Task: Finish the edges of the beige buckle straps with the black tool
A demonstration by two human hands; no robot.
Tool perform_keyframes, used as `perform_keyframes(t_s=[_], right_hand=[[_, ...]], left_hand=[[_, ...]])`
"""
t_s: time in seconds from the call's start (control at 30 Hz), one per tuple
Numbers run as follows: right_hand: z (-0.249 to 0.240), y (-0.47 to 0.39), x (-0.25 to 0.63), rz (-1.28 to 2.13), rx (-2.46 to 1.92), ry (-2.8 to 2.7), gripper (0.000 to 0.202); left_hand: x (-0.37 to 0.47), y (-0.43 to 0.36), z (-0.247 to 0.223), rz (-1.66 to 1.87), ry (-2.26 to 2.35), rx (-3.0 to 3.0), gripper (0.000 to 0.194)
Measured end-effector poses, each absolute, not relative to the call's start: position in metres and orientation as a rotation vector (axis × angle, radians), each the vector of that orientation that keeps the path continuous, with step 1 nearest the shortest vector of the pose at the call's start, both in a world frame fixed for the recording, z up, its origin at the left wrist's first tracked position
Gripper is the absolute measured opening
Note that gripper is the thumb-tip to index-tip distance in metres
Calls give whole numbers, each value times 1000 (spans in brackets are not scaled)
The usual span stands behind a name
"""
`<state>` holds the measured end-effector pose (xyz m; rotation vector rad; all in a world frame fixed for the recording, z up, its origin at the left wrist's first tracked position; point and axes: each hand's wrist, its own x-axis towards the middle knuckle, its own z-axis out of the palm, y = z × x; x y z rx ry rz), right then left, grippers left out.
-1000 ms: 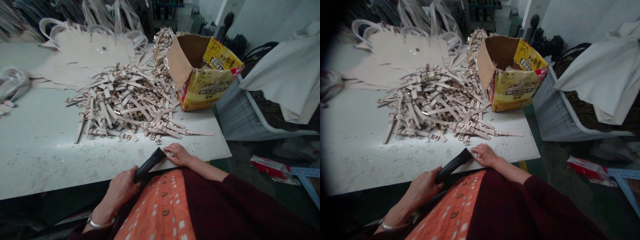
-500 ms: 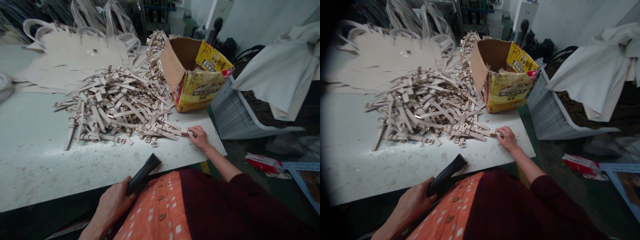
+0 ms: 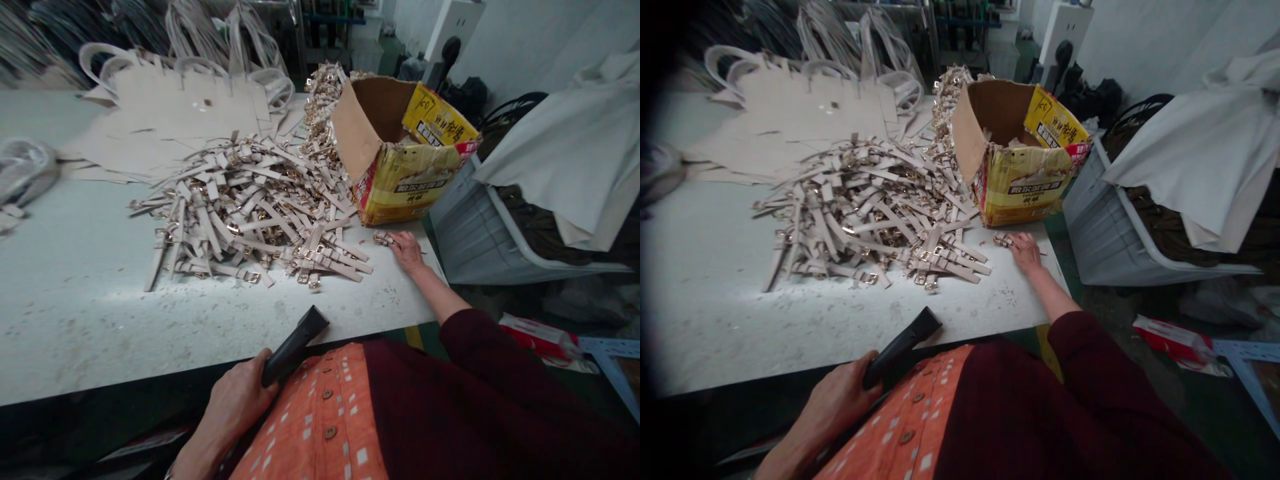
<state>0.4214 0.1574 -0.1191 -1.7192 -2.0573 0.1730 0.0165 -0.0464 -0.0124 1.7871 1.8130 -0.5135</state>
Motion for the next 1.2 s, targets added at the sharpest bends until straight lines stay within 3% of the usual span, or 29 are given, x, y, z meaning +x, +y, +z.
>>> perform_keyframes(t_s=[0.2, 0.33, 0.5, 0.8, 1.2], right_hand=[[-93, 140, 370, 42, -1708, -2023, 61], [-82, 118, 298, 243, -1378, -2200, 36], [-85, 126, 246, 364, -1430, -2164, 31], [-73, 85, 262, 624, -1167, -2069, 24], [-106, 37, 290, 584, -1129, -2389, 26]], left_hand=[[15, -50, -14, -488, 1828, 1748, 35], [17, -48, -12, -485, 1819, 1740, 35], [20, -44, -6, -470, 1793, 1765, 32], [11, -48, 4, -470, 1800, 1715, 28], [20, -25, 5, -618, 1690, 1903, 33]])
